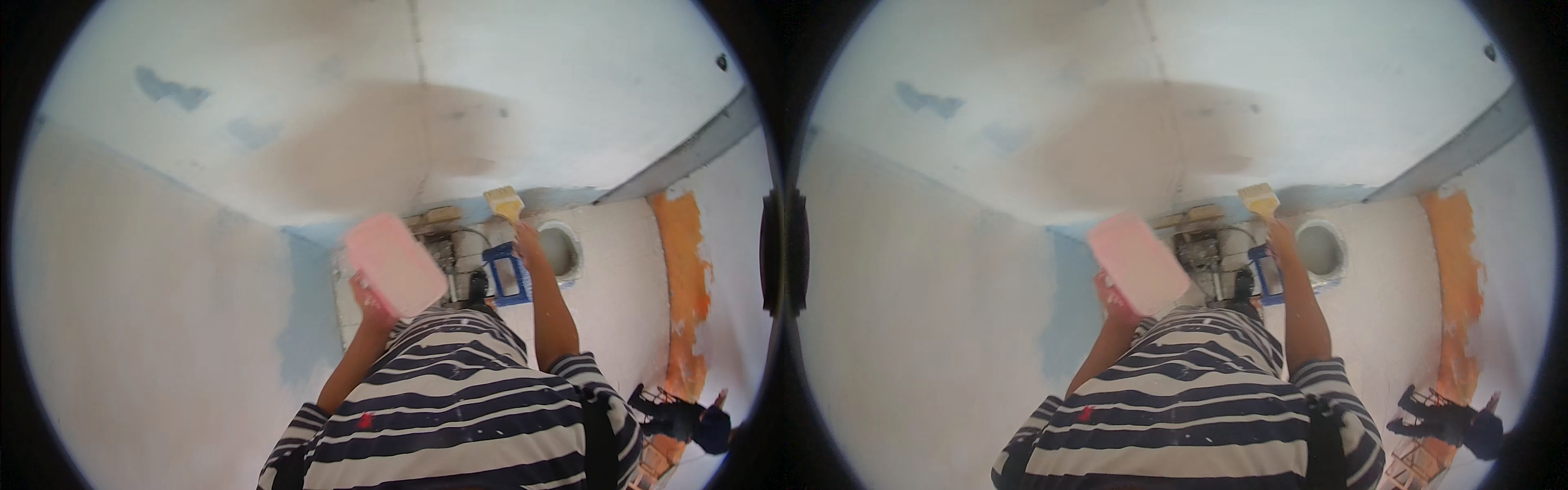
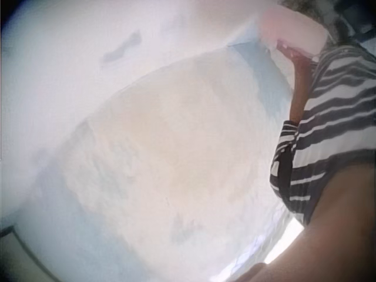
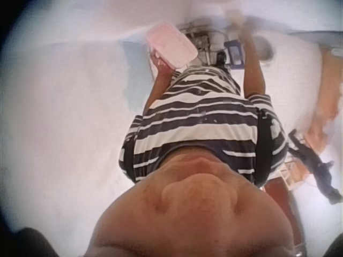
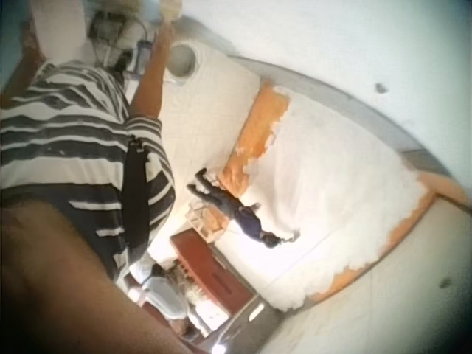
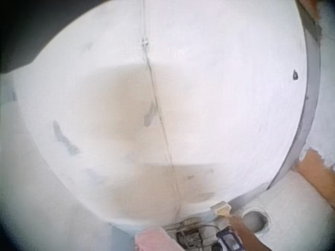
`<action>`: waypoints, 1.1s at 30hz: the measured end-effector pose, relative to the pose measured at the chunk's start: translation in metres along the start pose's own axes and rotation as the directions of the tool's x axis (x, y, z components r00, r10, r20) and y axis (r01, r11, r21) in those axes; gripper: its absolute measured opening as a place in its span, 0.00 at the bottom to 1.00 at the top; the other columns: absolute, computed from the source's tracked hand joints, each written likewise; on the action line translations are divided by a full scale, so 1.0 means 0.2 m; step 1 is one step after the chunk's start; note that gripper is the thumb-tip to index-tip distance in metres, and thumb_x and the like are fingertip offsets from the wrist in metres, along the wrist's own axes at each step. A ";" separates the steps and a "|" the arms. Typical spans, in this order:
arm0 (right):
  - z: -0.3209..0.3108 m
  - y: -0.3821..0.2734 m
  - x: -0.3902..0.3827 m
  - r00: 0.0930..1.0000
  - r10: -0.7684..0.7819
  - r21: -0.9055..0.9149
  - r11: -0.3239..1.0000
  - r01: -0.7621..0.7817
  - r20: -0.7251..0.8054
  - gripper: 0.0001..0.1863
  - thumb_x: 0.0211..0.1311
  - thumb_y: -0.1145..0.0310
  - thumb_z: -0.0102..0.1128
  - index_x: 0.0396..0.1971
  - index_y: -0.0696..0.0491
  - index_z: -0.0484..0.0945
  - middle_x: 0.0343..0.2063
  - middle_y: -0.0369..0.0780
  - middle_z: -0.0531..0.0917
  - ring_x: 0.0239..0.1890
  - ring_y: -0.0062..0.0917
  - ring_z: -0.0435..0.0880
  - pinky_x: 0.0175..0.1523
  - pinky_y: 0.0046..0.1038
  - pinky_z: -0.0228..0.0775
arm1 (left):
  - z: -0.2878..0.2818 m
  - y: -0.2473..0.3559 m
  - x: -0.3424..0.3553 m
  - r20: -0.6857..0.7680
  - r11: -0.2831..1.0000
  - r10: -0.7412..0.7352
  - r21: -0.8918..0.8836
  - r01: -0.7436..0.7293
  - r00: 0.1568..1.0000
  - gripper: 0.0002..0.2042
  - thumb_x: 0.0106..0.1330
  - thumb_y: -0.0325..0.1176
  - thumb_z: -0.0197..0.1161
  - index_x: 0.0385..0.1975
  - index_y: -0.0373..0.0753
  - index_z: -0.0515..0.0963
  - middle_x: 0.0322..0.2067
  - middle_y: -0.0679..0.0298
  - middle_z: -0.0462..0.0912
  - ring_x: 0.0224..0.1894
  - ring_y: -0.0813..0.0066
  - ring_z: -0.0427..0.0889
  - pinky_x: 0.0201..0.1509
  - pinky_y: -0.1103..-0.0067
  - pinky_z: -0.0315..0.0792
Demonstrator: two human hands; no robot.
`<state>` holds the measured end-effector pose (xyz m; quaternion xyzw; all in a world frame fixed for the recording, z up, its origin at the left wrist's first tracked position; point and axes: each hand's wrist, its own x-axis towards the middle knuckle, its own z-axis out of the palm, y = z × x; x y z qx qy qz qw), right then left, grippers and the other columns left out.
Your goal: The person applies a white substance to a ceiling and the top of a wall using a brush, frequently dipping the brush into a pink plastic container.
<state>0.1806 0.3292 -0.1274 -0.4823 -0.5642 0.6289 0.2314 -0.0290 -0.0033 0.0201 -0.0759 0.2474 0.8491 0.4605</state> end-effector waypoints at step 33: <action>0.63 -1.34 -1.25 0.881 0.147 -0.798 0.510 0.321 0.449 0.12 0.61 0.72 0.57 0.44 0.54 0.78 0.16 0.45 0.78 0.19 0.40 0.75 0.29 0.37 0.64 | -0.25 -0.02 0.11 -0.014 0.980 -0.175 0.095 0.176 0.984 0.28 0.63 0.52 0.50 0.58 0.39 0.70 0.54 0.57 0.77 0.57 0.61 0.76 0.63 0.63 0.68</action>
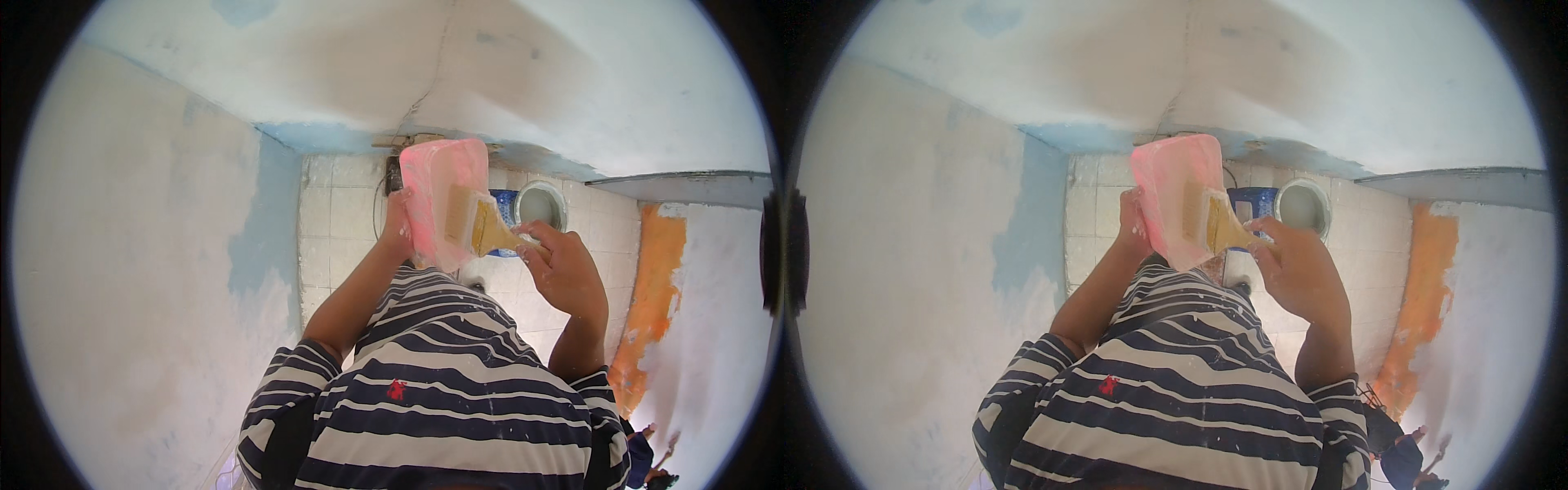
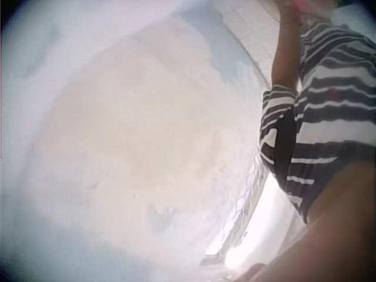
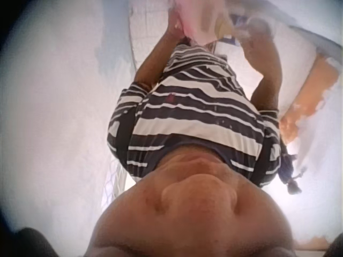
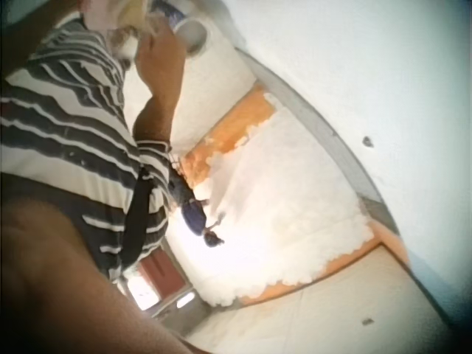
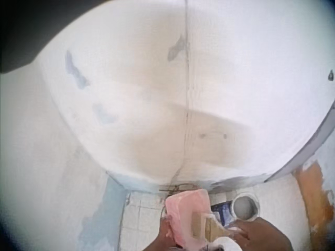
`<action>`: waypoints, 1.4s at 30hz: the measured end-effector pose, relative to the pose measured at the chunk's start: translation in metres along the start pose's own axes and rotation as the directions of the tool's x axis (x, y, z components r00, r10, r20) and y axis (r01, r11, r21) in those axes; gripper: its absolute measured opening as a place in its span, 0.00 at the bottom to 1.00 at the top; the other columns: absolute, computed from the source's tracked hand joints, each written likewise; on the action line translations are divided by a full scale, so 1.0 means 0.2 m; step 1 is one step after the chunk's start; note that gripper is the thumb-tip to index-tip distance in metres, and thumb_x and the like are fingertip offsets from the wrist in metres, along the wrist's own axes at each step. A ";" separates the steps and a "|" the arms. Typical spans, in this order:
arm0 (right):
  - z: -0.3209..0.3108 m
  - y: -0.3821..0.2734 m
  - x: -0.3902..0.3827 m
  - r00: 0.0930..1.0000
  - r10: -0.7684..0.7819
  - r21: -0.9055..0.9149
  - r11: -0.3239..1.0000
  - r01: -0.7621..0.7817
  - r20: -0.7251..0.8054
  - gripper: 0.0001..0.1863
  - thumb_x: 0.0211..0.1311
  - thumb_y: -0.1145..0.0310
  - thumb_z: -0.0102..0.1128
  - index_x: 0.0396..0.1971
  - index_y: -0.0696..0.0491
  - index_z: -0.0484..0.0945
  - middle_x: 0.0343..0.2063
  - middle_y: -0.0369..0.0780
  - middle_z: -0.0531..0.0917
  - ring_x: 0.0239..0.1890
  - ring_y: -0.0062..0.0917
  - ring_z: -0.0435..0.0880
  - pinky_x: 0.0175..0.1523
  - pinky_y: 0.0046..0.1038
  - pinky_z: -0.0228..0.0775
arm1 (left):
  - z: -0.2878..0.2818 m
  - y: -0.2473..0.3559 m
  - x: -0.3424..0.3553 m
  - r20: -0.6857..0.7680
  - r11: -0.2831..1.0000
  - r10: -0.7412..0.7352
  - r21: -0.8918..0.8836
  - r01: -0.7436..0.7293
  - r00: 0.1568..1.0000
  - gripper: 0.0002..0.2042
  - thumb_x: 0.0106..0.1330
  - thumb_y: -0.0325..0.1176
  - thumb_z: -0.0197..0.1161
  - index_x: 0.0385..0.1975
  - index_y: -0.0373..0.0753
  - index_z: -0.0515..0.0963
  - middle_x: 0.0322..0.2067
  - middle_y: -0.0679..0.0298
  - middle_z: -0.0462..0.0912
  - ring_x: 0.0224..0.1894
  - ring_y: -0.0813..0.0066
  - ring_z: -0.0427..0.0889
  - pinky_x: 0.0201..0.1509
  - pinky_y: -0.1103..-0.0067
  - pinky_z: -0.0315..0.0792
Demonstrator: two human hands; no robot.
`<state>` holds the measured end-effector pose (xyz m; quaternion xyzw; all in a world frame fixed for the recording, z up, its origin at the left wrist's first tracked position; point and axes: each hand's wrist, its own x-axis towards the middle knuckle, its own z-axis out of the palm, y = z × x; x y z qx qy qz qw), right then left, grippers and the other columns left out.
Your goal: The person applies a white substance to a ceiling and the top of a wall using a brush, frequently dipping the brush into a pink plastic container.
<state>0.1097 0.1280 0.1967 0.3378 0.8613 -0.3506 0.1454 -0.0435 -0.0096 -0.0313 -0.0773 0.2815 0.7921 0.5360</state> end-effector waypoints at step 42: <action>-0.37 -0.42 0.24 0.970 0.128 -0.778 0.622 0.085 0.208 0.08 0.55 0.69 0.57 0.24 0.55 0.82 0.24 0.45 0.83 0.32 0.40 0.82 0.40 0.39 0.73 | 0.37 -0.06 -0.10 0.250 0.997 0.023 -0.082 -0.002 0.968 0.30 0.69 0.53 0.42 0.63 0.38 0.63 0.57 0.57 0.73 0.59 0.59 0.74 0.64 0.62 0.69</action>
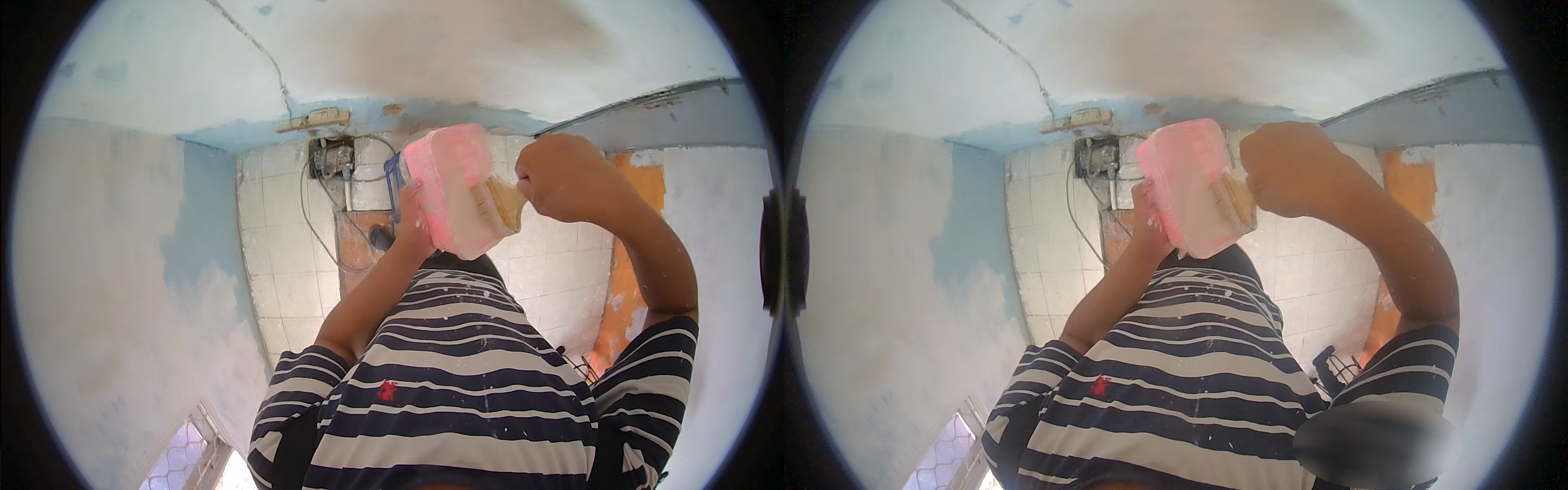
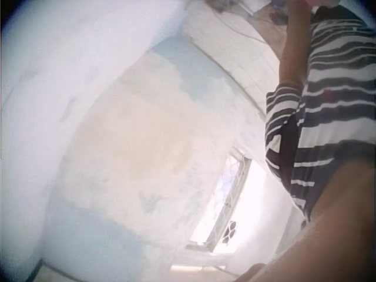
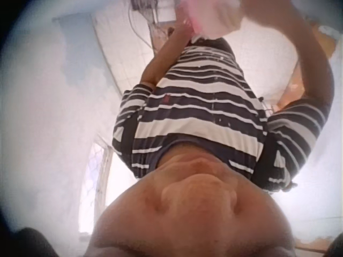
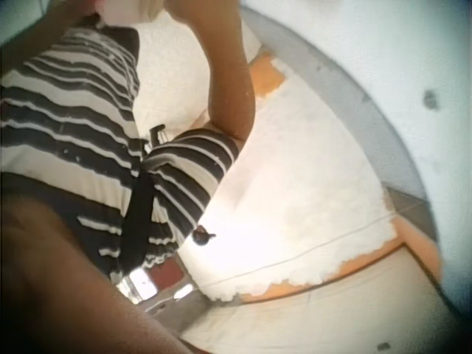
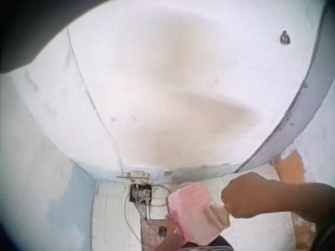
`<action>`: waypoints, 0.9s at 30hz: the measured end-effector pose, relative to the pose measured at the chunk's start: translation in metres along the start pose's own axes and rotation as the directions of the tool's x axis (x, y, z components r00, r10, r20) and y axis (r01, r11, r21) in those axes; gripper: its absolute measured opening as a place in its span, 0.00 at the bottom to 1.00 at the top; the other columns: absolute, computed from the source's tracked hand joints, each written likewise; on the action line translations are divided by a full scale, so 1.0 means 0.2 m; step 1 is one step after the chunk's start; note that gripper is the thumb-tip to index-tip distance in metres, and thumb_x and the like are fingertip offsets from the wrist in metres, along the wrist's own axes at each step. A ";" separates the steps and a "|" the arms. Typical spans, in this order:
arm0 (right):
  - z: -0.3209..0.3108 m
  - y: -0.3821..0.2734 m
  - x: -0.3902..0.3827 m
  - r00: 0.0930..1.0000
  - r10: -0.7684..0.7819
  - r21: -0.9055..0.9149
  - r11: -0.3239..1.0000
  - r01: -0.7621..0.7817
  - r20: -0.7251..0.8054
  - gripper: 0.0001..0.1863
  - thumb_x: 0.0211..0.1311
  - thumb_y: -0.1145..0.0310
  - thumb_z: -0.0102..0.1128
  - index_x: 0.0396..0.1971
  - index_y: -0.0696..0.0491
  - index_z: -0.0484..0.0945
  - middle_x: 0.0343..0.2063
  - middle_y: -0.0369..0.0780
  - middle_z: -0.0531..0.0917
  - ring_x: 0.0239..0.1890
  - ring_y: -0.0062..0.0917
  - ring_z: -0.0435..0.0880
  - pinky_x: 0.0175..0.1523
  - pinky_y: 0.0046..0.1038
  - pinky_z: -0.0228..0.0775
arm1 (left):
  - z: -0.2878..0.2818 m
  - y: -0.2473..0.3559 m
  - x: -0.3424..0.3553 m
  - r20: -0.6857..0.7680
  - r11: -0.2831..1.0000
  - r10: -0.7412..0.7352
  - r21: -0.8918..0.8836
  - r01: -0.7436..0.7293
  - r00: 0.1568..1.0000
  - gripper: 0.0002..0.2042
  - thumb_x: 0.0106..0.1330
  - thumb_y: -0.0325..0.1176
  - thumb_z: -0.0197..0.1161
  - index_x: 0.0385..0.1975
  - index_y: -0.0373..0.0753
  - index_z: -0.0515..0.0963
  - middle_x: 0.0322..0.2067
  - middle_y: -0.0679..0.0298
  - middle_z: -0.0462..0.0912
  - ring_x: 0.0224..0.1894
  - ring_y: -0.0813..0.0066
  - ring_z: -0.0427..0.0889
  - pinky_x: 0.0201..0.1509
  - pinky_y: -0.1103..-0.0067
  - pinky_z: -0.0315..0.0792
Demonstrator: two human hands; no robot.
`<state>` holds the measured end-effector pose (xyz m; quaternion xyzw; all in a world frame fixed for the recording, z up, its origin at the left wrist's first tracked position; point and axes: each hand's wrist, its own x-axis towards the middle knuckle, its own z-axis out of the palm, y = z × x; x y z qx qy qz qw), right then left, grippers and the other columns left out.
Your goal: The person applies a white substance to a ceiling and the top of a wall using a brush, frequently dipping the brush into a pink plastic container.
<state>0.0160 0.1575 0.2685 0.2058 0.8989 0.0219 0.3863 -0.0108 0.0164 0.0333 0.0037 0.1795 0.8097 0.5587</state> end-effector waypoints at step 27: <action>0.35 1.03 -0.37 0.903 -0.334 -0.033 0.941 0.338 -0.270 0.08 0.53 0.72 0.56 0.17 0.55 0.76 0.19 0.45 0.79 0.26 0.42 0.78 0.33 0.41 0.69 | 0.68 -0.88 0.18 -0.302 0.967 0.217 -0.065 -0.247 0.928 0.29 0.68 0.53 0.42 0.63 0.41 0.63 0.58 0.59 0.72 0.61 0.60 0.71 0.65 0.62 0.65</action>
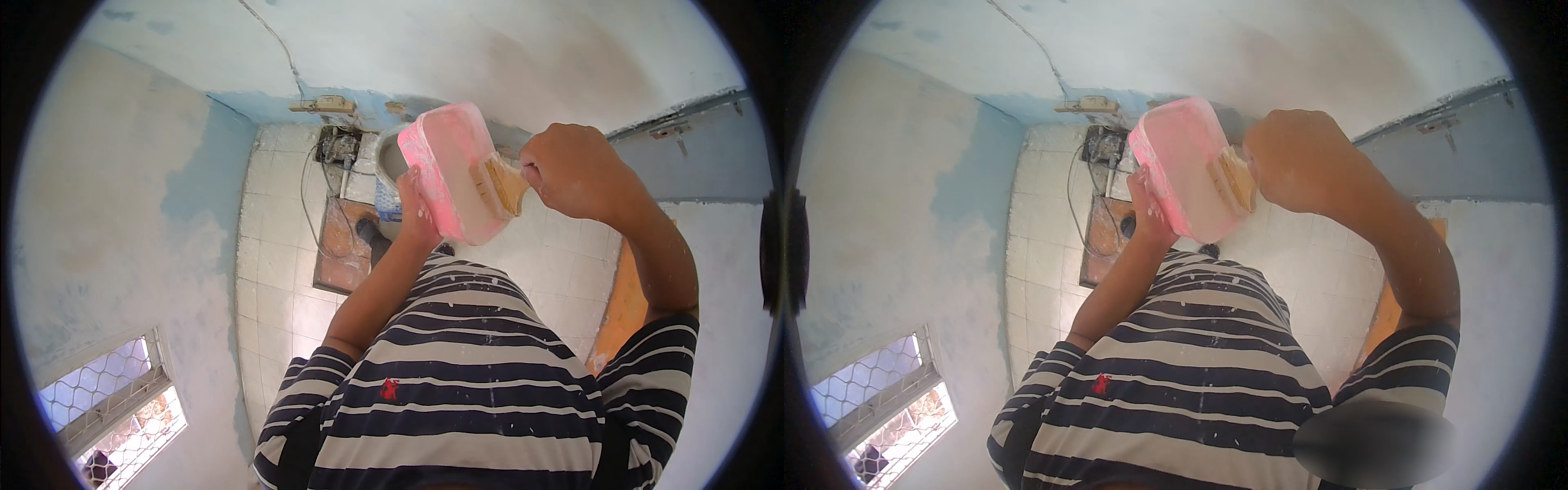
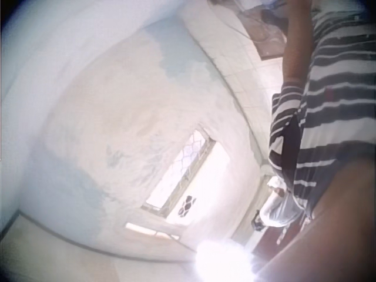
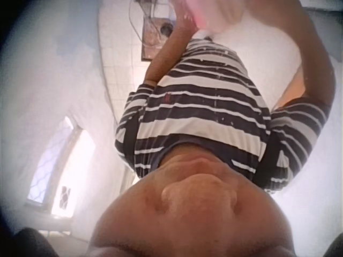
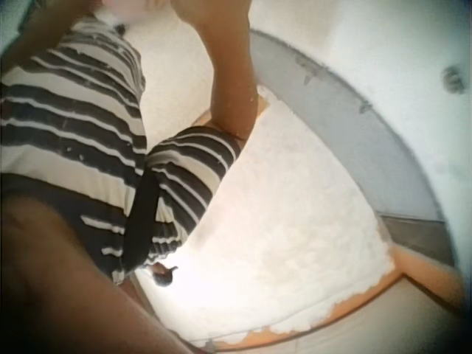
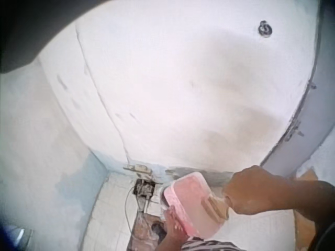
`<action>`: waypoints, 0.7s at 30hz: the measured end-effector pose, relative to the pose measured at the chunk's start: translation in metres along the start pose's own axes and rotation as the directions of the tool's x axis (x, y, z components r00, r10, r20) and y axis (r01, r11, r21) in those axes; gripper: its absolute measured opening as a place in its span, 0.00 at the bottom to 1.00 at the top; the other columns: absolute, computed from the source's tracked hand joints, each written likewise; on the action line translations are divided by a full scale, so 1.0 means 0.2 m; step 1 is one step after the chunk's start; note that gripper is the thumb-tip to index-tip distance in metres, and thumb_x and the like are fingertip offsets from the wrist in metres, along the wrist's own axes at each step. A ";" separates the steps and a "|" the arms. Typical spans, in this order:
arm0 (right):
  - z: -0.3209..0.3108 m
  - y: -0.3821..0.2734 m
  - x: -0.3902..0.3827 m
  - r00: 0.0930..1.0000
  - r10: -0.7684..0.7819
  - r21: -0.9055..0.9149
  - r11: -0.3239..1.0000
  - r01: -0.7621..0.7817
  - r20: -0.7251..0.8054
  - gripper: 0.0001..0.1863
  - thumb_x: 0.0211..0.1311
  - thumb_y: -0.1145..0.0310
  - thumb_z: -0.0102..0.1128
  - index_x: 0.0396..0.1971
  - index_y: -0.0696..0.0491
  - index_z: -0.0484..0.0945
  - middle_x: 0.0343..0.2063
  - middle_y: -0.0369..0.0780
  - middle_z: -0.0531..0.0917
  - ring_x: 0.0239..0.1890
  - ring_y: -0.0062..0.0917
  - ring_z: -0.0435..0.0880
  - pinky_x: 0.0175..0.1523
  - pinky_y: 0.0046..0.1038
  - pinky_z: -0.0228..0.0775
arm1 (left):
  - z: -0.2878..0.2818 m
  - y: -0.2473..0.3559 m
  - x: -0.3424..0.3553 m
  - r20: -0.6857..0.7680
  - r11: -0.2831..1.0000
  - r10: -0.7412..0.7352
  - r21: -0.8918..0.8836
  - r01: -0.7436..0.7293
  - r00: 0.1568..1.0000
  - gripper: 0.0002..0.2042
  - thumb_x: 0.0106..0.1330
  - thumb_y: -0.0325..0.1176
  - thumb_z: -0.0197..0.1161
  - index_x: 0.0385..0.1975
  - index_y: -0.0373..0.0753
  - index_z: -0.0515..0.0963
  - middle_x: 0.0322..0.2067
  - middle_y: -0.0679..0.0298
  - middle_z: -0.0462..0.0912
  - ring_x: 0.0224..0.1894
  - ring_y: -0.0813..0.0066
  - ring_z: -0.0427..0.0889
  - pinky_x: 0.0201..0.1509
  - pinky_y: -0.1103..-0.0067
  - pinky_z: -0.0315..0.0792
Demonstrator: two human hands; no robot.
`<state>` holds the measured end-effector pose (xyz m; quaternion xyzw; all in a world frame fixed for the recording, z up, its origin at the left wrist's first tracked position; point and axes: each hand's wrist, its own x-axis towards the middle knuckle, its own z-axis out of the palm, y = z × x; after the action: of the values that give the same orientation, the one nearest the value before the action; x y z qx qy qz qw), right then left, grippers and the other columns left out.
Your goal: The person applies a white substance to a ceiling and the top of a wall using a brush, frequently dipping the brush into a pink plastic container.
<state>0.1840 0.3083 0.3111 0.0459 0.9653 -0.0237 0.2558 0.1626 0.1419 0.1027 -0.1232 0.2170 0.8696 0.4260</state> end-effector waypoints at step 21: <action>0.57 0.61 -0.51 0.980 0.193 0.841 0.537 -0.060 -0.054 0.11 0.59 0.66 0.62 0.31 0.60 0.81 0.15 0.34 0.71 0.22 0.15 0.66 0.29 0.24 0.59 | 0.03 -0.29 -0.08 -0.022 1.000 -0.012 0.011 0.012 1.000 0.33 0.66 0.59 0.44 0.64 0.42 0.63 0.59 0.59 0.72 0.60 0.60 0.72 0.64 0.62 0.68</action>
<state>0.3404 0.4130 0.2609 0.2333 0.8470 -0.4579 0.1356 0.2179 0.1659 0.0980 -0.1317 0.2259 0.8645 0.4293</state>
